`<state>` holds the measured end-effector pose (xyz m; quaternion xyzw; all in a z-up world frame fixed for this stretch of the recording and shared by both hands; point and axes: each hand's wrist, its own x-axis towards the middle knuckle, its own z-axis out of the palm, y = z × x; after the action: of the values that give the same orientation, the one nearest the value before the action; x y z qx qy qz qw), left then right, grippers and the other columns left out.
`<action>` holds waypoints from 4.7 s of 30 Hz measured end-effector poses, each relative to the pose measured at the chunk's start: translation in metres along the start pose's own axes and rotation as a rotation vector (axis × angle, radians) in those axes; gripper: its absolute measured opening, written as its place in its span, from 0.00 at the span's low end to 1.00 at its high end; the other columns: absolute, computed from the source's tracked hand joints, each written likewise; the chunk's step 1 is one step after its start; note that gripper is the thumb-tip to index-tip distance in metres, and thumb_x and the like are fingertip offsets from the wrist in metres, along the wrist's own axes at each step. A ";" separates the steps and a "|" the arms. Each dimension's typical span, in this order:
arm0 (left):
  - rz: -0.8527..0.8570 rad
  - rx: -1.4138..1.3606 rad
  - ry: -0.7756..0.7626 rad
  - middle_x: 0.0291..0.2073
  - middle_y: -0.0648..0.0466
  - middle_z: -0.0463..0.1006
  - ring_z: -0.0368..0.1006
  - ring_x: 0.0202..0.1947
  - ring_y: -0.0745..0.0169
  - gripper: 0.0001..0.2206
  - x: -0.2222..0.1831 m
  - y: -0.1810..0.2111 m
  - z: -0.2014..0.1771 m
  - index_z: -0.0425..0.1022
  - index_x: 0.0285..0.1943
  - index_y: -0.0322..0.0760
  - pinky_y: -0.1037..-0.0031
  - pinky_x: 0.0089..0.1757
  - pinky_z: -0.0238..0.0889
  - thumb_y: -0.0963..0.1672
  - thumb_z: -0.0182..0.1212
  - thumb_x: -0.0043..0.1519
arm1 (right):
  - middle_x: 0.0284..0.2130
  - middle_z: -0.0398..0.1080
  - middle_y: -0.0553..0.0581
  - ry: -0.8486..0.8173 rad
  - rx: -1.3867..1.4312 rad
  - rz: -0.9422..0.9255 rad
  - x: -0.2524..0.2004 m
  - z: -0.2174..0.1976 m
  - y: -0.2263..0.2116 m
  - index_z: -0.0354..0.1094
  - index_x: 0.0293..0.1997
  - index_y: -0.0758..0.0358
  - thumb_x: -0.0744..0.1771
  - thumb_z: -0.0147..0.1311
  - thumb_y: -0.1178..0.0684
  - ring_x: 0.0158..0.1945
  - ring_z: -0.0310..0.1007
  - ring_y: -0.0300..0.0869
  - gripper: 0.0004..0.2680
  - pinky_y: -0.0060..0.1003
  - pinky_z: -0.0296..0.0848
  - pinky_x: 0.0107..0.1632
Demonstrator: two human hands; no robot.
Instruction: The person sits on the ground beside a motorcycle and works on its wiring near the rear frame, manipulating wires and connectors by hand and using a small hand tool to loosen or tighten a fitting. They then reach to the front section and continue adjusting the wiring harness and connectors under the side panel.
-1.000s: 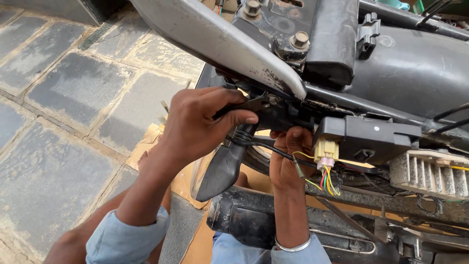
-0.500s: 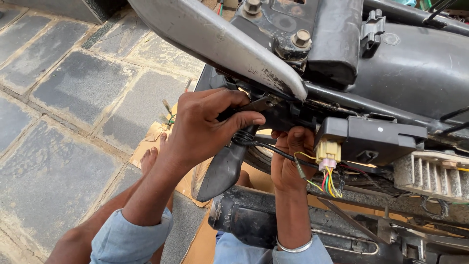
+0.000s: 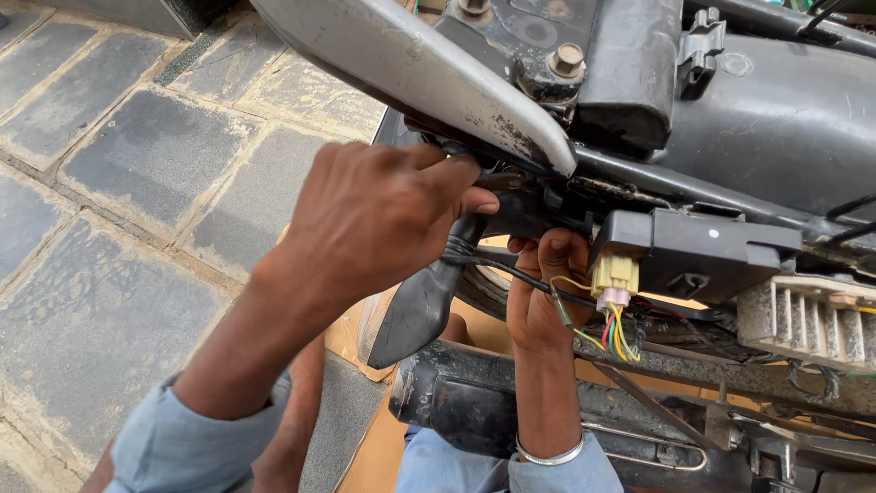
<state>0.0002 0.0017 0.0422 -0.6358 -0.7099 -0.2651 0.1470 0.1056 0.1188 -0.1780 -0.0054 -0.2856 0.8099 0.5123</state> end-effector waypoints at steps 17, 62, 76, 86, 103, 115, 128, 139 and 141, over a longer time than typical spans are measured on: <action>-0.053 0.005 -0.076 0.19 0.51 0.74 0.71 0.19 0.52 0.13 -0.024 -0.007 0.002 0.79 0.32 0.35 0.60 0.24 0.56 0.48 0.66 0.64 | 0.36 0.71 0.44 -0.036 0.020 0.003 -0.001 -0.003 0.001 0.73 0.44 0.56 0.71 0.60 0.54 0.47 0.68 0.40 0.01 0.43 0.67 0.54; -0.188 -0.292 0.097 0.29 0.47 0.78 0.75 0.30 0.44 0.12 -0.021 0.008 0.015 0.81 0.43 0.35 0.61 0.31 0.64 0.48 0.67 0.62 | 0.40 0.74 0.49 -0.066 -0.015 -0.012 -0.003 0.007 -0.005 0.74 0.43 0.58 0.70 0.59 0.54 0.47 0.69 0.42 0.02 0.40 0.66 0.53; -0.081 0.028 -0.129 0.24 0.48 0.79 0.75 0.21 0.49 0.09 0.003 0.007 -0.005 0.78 0.36 0.36 0.58 0.24 0.62 0.46 0.62 0.67 | 0.40 0.73 0.50 -0.016 -0.057 -0.008 -0.003 -0.001 0.000 0.74 0.45 0.58 0.71 0.58 0.53 0.45 0.69 0.42 0.03 0.42 0.68 0.51; 0.236 0.590 -0.122 0.23 0.50 0.81 0.78 0.20 0.59 0.05 -0.002 0.008 -0.021 0.80 0.35 0.37 0.68 0.20 0.66 0.42 0.61 0.60 | 0.39 0.73 0.49 -0.021 -0.062 -0.020 -0.005 -0.001 0.000 0.73 0.44 0.59 0.71 0.58 0.55 0.45 0.70 0.43 0.02 0.44 0.69 0.50; -0.197 -0.299 0.134 0.26 0.45 0.77 0.75 0.28 0.42 0.10 -0.022 0.005 0.026 0.79 0.36 0.34 0.60 0.29 0.63 0.46 0.69 0.62 | 0.42 0.74 0.50 -0.066 -0.080 0.002 -0.002 0.018 -0.012 0.74 0.45 0.58 0.72 0.57 0.50 0.46 0.68 0.41 0.05 0.40 0.65 0.51; -0.148 0.054 -0.122 0.25 0.46 0.80 0.76 0.24 0.44 0.10 -0.001 0.018 -0.008 0.79 0.35 0.36 0.56 0.26 0.63 0.46 0.63 0.65 | 0.39 0.73 0.48 -0.038 -0.045 -0.012 -0.002 0.002 -0.001 0.74 0.45 0.57 0.71 0.59 0.53 0.44 0.69 0.40 0.03 0.41 0.68 0.50; -0.022 0.328 -0.284 0.23 0.52 0.79 0.77 0.18 0.55 0.13 0.001 0.019 -0.027 0.78 0.35 0.39 0.61 0.21 0.65 0.49 0.56 0.68 | 0.35 0.72 0.48 0.036 -0.036 0.015 -0.004 0.001 -0.003 0.73 0.43 0.59 0.69 0.60 0.55 0.41 0.70 0.43 0.02 0.46 0.70 0.49; -0.107 0.283 -0.167 0.27 0.48 0.79 0.78 0.25 0.46 0.08 -0.009 0.043 -0.020 0.76 0.39 0.38 0.57 0.25 0.66 0.46 0.57 0.65 | 0.36 0.72 0.49 0.056 -0.033 0.027 -0.003 -0.004 -0.002 0.74 0.42 0.60 0.69 0.60 0.56 0.41 0.69 0.42 0.02 0.46 0.70 0.49; -0.101 0.273 -0.128 0.28 0.48 0.79 0.78 0.26 0.46 0.08 -0.010 0.047 -0.018 0.75 0.39 0.38 0.58 0.27 0.67 0.46 0.57 0.65 | 0.36 0.72 0.49 0.056 -0.033 0.025 -0.003 -0.006 -0.001 0.74 0.42 0.60 0.69 0.59 0.56 0.41 0.69 0.42 0.01 0.46 0.70 0.49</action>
<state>0.0456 -0.0140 0.0604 -0.5890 -0.7782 -0.1324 0.1730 0.1094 0.1190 -0.1835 -0.0400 -0.2842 0.8110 0.5099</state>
